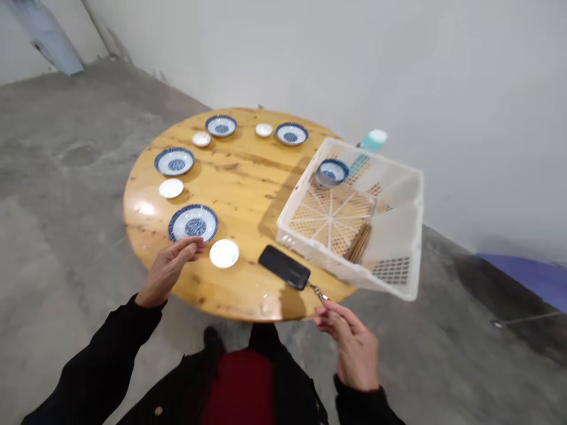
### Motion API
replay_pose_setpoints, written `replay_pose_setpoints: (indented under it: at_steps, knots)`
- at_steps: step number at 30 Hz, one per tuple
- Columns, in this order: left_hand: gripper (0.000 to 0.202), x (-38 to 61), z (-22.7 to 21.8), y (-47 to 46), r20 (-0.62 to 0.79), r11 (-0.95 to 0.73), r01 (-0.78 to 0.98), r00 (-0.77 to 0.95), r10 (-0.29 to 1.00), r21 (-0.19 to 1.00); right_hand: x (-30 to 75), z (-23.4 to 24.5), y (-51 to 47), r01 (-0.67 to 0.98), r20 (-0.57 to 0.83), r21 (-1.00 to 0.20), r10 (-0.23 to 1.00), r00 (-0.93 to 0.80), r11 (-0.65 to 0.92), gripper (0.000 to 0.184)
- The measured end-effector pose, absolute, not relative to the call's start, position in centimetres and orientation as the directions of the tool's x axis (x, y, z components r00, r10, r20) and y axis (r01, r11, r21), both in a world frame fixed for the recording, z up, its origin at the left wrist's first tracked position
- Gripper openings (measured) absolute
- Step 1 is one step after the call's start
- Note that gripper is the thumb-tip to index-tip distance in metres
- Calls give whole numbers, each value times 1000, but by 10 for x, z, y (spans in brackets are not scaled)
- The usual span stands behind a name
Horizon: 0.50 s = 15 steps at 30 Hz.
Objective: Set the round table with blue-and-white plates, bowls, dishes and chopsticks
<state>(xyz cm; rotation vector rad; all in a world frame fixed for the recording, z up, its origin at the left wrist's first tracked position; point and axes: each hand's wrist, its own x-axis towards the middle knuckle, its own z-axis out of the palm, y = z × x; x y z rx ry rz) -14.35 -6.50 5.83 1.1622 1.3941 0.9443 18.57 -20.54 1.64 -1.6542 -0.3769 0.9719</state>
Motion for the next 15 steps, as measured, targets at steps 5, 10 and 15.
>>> replay_pose_setpoints:
  at_steps: [5, 10, 15]
  knots:
    - [62, -266, -5, -183, -485, 520, 73, -268, 832, 851, 50, -16, -250, -348, -687, -722, 680, 256, -598, 53]
    - [69, -319, -45, -277, -660, 659, -156, -386, 645, 736, -41, -25, -249, -217, -739, -638, 666, -99, -739, 50]
    - [68, -322, -58, -297, -723, 676, -261, -308, 618, 689, -84, -28, -213, -113, -692, -691, 699, -181, -714, 45]
